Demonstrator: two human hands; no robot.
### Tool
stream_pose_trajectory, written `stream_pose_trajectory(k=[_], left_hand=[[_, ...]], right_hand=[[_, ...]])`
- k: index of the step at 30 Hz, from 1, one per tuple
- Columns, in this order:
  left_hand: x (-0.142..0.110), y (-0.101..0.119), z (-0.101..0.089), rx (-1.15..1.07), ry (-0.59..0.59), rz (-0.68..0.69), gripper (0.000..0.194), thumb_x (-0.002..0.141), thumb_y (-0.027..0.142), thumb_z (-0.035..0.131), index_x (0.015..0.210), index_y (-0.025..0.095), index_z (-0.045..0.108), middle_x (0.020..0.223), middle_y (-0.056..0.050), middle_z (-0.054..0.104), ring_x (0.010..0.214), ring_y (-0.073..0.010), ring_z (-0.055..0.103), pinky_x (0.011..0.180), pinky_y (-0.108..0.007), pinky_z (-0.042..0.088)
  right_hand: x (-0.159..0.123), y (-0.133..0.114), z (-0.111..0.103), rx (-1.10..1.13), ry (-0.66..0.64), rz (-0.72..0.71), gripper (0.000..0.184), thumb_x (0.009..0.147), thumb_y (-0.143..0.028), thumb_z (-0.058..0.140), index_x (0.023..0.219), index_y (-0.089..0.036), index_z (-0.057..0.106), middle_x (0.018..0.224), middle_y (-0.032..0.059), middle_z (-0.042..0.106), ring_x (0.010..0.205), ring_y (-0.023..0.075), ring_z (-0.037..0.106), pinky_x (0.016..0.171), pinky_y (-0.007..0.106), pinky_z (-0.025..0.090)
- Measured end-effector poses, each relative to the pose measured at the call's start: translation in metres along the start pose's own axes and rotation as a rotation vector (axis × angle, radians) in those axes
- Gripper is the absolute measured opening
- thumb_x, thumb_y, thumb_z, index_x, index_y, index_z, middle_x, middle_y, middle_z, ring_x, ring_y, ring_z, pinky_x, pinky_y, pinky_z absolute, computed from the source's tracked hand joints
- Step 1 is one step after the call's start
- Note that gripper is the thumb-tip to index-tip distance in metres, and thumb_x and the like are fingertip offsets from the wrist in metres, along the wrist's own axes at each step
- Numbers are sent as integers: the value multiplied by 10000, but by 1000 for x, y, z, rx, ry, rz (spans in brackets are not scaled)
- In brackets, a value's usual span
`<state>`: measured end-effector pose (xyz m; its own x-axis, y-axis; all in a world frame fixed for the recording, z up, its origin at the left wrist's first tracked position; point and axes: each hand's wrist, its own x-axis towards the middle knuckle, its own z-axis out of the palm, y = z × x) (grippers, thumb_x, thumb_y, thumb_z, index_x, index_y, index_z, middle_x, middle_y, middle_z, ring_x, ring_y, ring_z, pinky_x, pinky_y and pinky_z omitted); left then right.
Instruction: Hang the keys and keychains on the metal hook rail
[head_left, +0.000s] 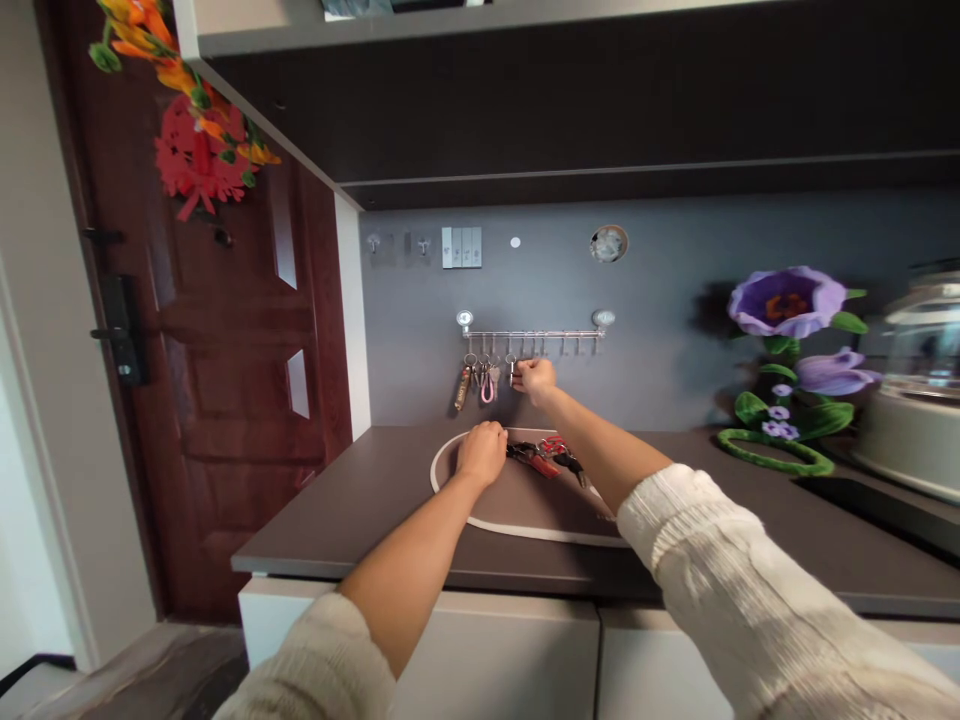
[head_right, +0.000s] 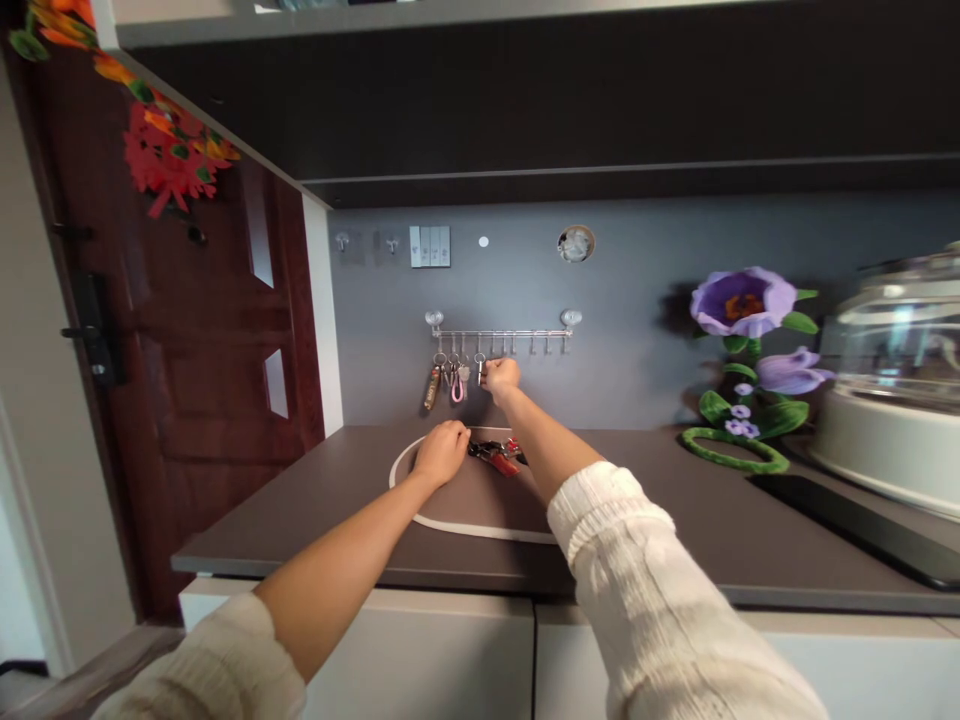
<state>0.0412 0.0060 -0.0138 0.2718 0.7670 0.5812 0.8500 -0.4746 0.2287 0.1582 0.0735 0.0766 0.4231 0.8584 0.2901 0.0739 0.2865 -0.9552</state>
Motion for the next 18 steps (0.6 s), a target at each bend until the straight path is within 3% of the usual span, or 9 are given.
stream_pose_trajectory(k=[7, 13, 18], left_hand=[[0, -3, -4, -62, 28, -76, 289, 883, 250, 340, 861, 145, 608, 928, -98, 642, 900, -180, 575, 803, -275, 398], [-1, -7, -6, -165, 8, -137, 233, 861, 263, 407, 869, 161, 616, 938, -78, 641, 893, -163, 570, 808, -261, 400], [0, -11, -4, -193, -35, -131, 190, 822, 175, 448, 903, 176, 619, 969, -53, 638, 904, -146, 565, 828, -244, 403]], right_hand=[[-24, 9, -19, -38, -14, -52, 102, 805, -163, 475, 718, -144, 526, 582, -12, 568, 488, 57, 535, 522, 172, 450], [-49, 29, -41, -214, -99, -168, 123, 792, -224, 501, 752, -136, 577, 669, 31, 646, 619, 88, 582, 652, 201, 455], [-69, 38, -61, -459, -177, -251, 117, 786, -200, 498, 743, -147, 593, 712, 40, 660, 652, 107, 576, 677, 218, 427]])
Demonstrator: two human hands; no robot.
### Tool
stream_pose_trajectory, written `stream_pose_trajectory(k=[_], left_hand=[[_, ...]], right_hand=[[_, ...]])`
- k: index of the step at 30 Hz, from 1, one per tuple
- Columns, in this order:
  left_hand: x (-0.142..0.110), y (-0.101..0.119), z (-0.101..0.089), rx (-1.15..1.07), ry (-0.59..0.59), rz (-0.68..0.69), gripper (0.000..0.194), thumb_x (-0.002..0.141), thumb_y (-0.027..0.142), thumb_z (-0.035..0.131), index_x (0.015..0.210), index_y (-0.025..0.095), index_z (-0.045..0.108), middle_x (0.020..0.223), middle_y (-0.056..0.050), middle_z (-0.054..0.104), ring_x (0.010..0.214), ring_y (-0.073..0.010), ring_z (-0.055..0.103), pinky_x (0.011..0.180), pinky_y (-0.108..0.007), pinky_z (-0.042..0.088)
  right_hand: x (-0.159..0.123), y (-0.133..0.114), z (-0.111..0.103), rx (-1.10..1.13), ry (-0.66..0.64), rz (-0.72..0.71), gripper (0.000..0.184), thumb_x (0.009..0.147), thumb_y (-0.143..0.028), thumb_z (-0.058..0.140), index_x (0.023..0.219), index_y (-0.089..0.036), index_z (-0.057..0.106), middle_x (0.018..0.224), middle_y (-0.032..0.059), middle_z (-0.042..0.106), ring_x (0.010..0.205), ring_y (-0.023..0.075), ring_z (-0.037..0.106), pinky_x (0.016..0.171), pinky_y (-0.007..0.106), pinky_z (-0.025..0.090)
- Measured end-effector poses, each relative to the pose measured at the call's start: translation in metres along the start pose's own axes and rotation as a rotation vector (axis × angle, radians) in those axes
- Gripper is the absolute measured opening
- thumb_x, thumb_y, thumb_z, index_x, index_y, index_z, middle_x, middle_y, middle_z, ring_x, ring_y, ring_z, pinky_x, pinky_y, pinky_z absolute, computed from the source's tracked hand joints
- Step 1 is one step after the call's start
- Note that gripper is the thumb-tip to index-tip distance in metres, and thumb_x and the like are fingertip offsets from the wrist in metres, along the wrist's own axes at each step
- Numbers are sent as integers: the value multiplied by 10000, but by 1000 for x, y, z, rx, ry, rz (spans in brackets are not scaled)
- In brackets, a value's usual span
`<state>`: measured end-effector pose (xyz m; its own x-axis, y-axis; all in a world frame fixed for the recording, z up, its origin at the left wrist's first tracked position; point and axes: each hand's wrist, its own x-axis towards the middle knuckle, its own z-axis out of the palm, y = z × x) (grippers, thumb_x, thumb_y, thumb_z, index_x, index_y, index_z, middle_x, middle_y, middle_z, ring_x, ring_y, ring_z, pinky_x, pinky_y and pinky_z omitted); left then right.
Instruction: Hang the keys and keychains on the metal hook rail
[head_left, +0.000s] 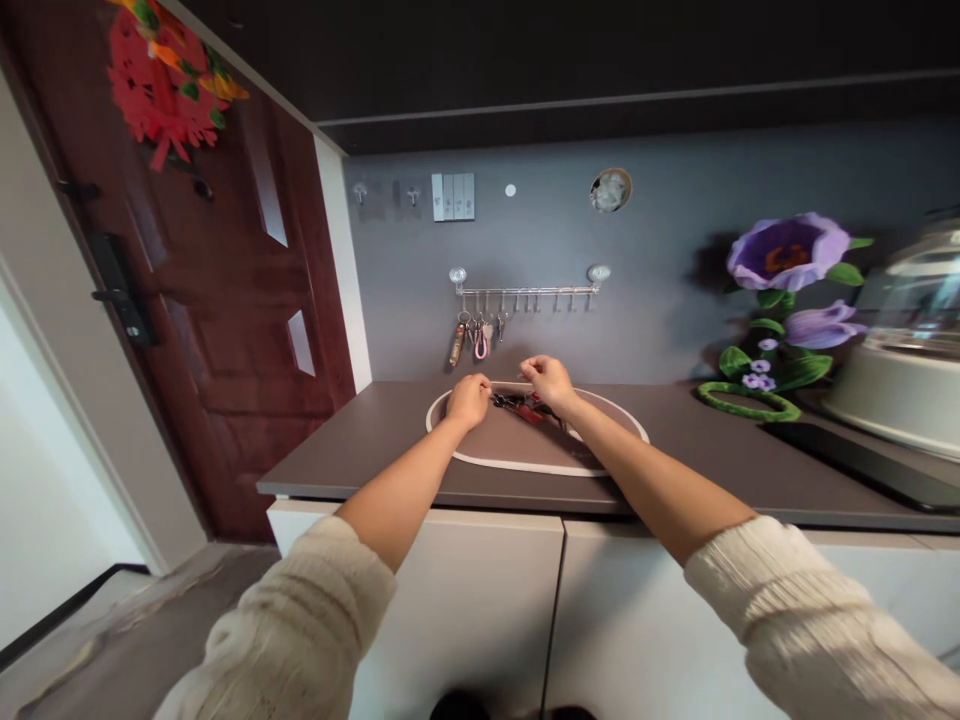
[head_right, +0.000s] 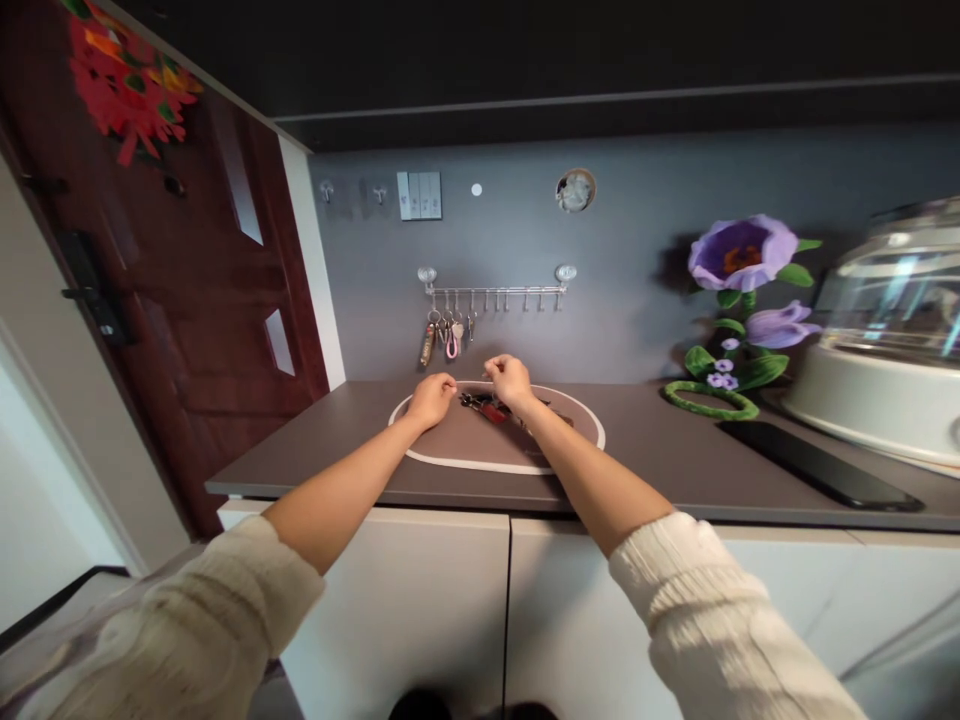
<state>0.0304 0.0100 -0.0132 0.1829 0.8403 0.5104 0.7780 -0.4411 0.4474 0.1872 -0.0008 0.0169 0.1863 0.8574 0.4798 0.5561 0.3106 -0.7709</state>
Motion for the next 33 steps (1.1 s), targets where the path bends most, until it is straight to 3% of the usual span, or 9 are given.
stream_pose_trajectory(k=[5, 10, 13, 18, 24, 28, 33], left_hand=[[9, 9, -6, 116, -86, 5, 208, 785, 170, 495, 942, 186, 630, 1027, -72, 631, 925, -158, 569, 834, -255, 404], [20, 19, -8, 166, -175, -222, 151, 737, 185, 544, 815, 140, 665, 940, -140, 663, 900, -215, 603, 758, -279, 422], [23, 15, 2, 87, -195, -309, 163, 709, 231, 582, 793, 120, 668, 869, -151, 670, 826, -225, 619, 693, -278, 428], [20, 5, 19, -168, -186, -418, 201, 646, 282, 655, 767, 122, 667, 673, -72, 653, 678, -165, 593, 612, -243, 422], [20, 3, 24, -265, -131, -425, 165, 628, 274, 673, 724, 140, 667, 593, -21, 607, 585, -122, 544, 591, -229, 407], [19, 4, 21, -292, -162, -411, 169, 659, 269, 644, 741, 122, 662, 536, -5, 558, 497, -97, 481, 539, -221, 382], [17, 7, 14, -310, -157, -318, 163, 732, 246, 558, 741, 115, 655, 521, 8, 522, 460, -76, 414, 515, -210, 358]], right_hand=[[-18, 6, -11, -256, -92, -101, 126, 777, -158, 485, 779, -164, 612, 737, 25, 655, 650, 107, 554, 666, 207, 390], [-20, 12, -13, -426, -139, -192, 158, 779, -144, 467, 813, -170, 619, 763, 34, 652, 659, 122, 541, 645, 208, 361], [-18, 15, -11, -477, -138, -208, 167, 785, -141, 459, 815, -169, 621, 778, 48, 655, 679, 132, 546, 648, 211, 356], [-15, 17, -8, -519, -146, -223, 162, 794, -158, 474, 834, -172, 631, 846, 71, 664, 746, 154, 565, 678, 221, 363], [-12, 17, -4, -523, -164, -219, 173, 804, -183, 472, 860, -168, 635, 861, 78, 662, 777, 167, 568, 702, 233, 368], [-10, 17, -3, -521, -169, -215, 175, 799, -169, 471, 853, -165, 638, 848, 80, 660, 777, 167, 566, 709, 234, 370], [-10, 16, -4, -533, -171, -211, 188, 803, -194, 475, 888, -163, 639, 830, 68, 659, 764, 150, 564, 706, 223, 376]])
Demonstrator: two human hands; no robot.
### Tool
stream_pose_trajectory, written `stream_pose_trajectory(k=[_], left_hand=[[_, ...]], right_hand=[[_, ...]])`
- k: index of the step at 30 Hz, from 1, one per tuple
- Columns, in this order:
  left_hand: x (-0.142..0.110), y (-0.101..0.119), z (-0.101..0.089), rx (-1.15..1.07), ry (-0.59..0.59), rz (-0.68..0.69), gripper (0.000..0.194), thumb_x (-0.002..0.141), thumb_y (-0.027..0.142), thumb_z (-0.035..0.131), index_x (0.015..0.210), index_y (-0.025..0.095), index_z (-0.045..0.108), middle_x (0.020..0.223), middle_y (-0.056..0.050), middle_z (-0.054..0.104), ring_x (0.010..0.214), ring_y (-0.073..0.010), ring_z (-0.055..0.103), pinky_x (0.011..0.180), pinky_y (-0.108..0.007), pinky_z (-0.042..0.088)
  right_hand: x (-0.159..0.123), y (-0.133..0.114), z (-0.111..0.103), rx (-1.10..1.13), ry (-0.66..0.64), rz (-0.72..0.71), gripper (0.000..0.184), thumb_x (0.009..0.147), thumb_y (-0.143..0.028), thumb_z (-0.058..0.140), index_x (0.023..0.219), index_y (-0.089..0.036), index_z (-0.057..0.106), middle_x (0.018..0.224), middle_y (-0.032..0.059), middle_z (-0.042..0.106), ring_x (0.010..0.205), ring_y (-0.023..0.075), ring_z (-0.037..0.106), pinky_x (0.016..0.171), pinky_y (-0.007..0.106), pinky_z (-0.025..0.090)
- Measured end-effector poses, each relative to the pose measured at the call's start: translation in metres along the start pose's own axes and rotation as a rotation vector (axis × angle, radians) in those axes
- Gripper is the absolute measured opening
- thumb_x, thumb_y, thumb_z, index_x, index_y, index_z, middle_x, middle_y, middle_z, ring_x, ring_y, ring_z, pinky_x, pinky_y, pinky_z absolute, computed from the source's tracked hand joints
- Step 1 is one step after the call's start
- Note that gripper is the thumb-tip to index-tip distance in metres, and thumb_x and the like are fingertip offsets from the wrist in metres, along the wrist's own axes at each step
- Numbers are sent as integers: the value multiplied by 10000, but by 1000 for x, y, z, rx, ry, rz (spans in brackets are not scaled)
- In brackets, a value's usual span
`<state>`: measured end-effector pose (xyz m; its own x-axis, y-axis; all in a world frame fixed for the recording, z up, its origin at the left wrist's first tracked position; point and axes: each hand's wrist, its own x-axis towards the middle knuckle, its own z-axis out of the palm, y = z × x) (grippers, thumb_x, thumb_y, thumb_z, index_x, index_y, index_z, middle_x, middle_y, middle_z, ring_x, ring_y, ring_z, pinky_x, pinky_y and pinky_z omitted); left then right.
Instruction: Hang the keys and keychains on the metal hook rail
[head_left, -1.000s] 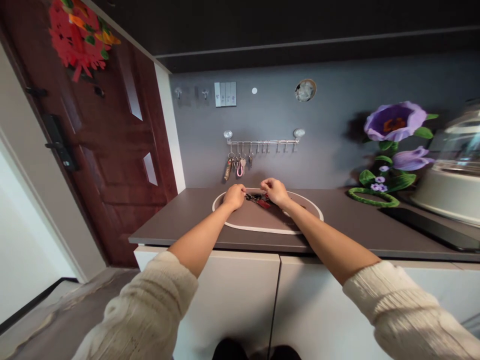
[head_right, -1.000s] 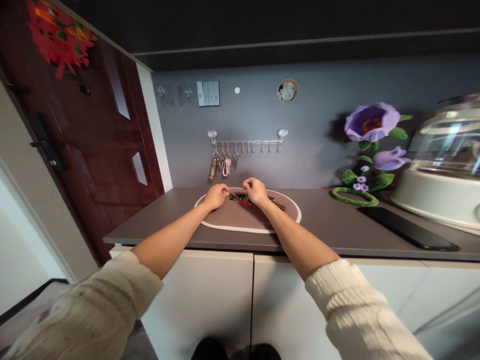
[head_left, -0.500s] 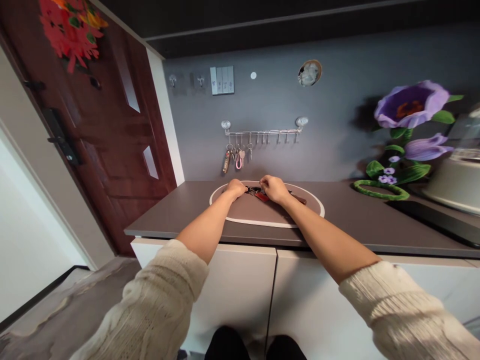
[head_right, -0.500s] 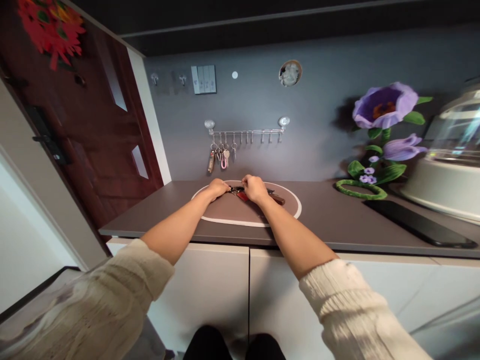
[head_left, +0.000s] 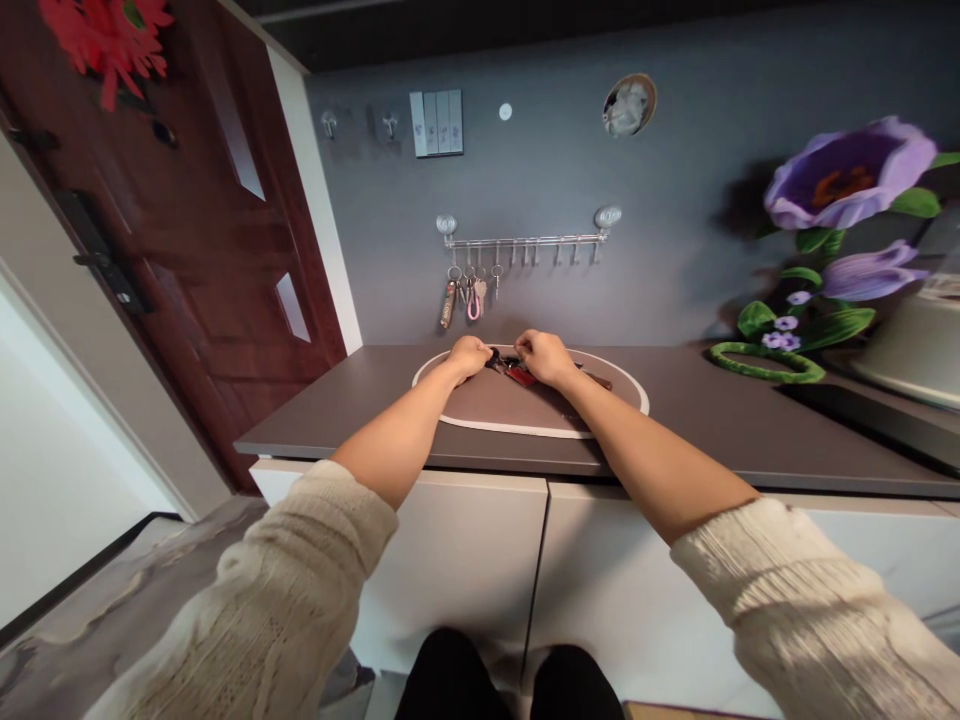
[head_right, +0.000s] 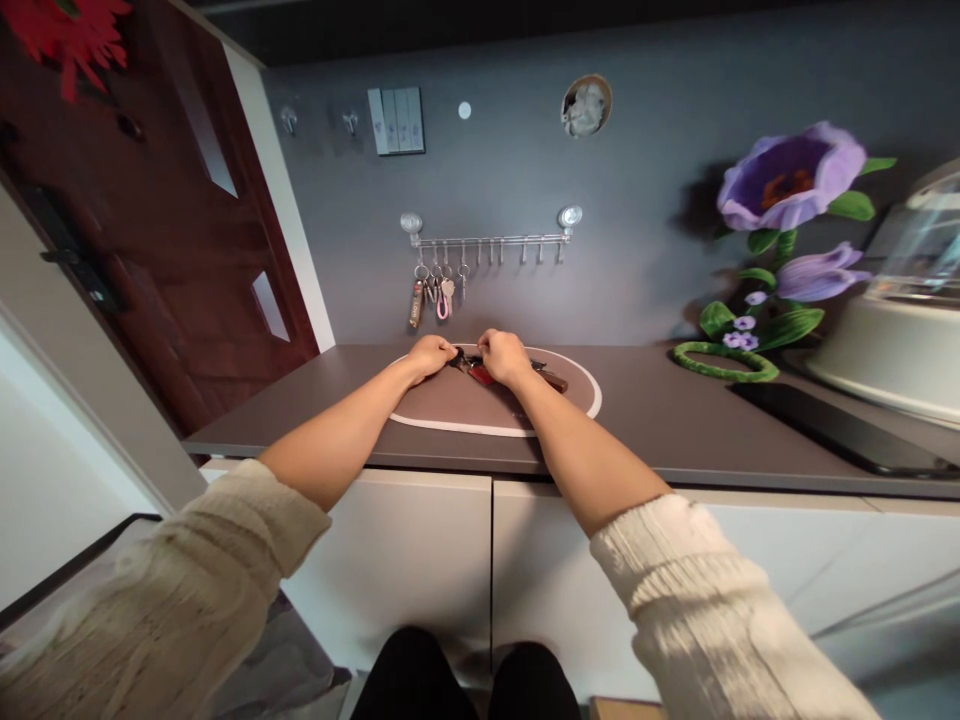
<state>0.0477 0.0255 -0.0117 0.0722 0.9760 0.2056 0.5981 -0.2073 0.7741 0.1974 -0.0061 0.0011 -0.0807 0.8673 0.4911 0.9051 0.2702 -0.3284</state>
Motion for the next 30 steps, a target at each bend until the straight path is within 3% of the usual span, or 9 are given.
stream_pose_trajectory(k=[10, 14, 18, 30], left_hand=[[1, 8, -9, 243, 87, 228, 173, 791, 250, 494, 756, 176, 647, 810, -37, 649, 754, -146, 542, 738, -267, 401], [-4, 12, -13, 419, 165, 346, 199, 827, 232, 440, 826, 191, 634, 979, -63, 617, 950, -195, 508, 820, -322, 368], [-8, 14, -14, 523, 198, 446, 204, 847, 216, 410, 850, 204, 614, 1004, -63, 589, 1004, -207, 469, 858, -343, 334], [-7, 17, -12, 348, 258, 491, 190, 850, 235, 417, 851, 202, 604, 959, -44, 601, 971, -191, 483, 854, -321, 344]], right_hand=[[0, 0, -1, -5, 8, -9, 201, 804, -212, 477, 919, -164, 635, 854, 69, 663, 767, 145, 570, 698, 228, 382], [1, -1, 0, 34, 42, -34, 203, 804, -228, 482, 931, -167, 628, 844, 61, 663, 748, 139, 569, 700, 232, 389], [2, 0, 1, 83, 70, -83, 189, 804, -245, 489, 908, -166, 626, 842, 58, 659, 756, 145, 570, 716, 244, 394], [3, -2, 2, 218, 107, -184, 158, 784, -240, 505, 870, -166, 616, 821, 42, 641, 734, 132, 544, 709, 255, 397]])
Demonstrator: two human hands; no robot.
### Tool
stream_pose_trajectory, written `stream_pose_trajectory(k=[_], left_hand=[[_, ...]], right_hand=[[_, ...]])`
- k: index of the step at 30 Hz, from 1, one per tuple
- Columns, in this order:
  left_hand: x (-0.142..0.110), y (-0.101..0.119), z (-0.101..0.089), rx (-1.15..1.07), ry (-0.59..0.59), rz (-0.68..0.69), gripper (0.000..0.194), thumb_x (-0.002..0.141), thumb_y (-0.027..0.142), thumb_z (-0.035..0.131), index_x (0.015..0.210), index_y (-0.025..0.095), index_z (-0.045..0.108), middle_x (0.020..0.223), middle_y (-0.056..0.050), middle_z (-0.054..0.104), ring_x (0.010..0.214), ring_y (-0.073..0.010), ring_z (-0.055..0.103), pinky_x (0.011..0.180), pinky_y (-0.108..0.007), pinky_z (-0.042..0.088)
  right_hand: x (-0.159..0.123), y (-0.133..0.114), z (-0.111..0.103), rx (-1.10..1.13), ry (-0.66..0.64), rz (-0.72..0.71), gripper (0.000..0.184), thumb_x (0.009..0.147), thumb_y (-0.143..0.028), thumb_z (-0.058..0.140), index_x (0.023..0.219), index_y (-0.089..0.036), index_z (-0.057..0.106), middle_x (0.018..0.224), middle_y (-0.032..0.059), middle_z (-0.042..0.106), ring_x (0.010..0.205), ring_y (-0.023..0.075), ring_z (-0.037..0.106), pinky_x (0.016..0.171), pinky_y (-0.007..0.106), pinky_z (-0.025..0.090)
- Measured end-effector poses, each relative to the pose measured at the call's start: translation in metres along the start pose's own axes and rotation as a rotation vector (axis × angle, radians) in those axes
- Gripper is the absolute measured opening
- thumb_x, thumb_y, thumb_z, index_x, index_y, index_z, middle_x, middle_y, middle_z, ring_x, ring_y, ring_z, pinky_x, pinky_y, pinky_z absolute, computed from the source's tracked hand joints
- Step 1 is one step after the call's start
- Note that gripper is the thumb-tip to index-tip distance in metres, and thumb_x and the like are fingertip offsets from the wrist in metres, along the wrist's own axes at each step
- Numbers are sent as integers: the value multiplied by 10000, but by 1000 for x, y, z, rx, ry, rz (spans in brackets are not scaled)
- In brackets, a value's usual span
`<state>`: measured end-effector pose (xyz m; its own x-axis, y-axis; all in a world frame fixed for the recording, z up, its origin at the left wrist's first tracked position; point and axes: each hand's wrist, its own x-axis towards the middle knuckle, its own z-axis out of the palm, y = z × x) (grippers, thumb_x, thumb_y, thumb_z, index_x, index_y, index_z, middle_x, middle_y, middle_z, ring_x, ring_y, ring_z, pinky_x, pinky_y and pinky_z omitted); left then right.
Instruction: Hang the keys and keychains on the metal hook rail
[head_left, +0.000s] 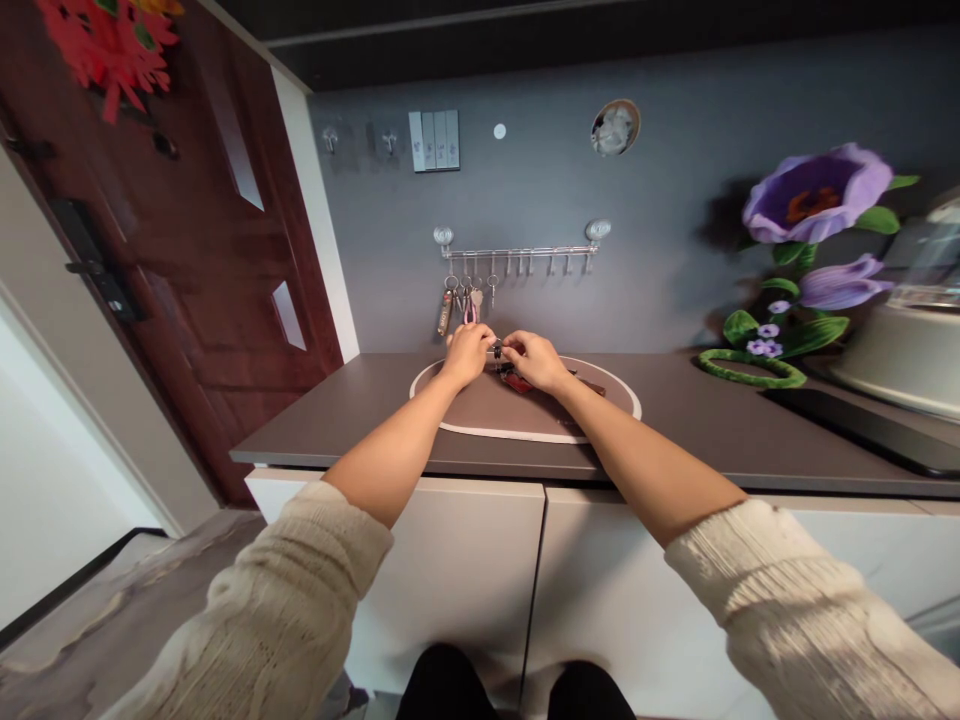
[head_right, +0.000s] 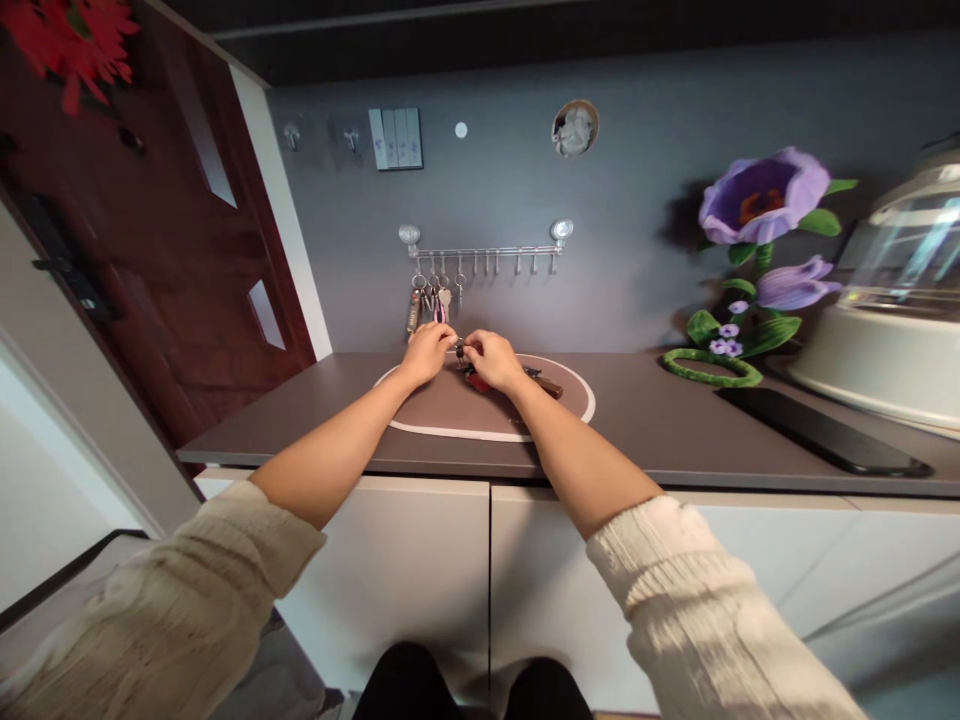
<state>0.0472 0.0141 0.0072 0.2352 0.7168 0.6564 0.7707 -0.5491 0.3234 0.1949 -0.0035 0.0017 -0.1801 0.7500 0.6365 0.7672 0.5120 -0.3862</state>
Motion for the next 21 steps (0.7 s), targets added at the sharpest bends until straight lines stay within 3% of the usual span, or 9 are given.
stream_pose_trajectory(k=[10, 21], left_hand=[[-1, 3, 0, -131, 56, 3, 156, 830, 217, 450, 806, 189, 602, 924, -40, 617, 956, -179, 500, 871, -323, 360], [-1, 9, 0, -181, 57, 50, 155, 818, 218, 449, 822, 172, 597, 910, -35, 612, 923, -160, 511, 853, -297, 378]], right_hand=[[1, 2, 0, 148, 68, 6, 124, 763, -260, 496, 745, -168, 576, 706, 13, 603, 645, 118, 510, 655, 245, 381], [0, 4, -2, 289, 89, 19, 123, 770, -282, 435, 766, -173, 493, 719, 1, 544, 669, 121, 481, 672, 250, 386]])
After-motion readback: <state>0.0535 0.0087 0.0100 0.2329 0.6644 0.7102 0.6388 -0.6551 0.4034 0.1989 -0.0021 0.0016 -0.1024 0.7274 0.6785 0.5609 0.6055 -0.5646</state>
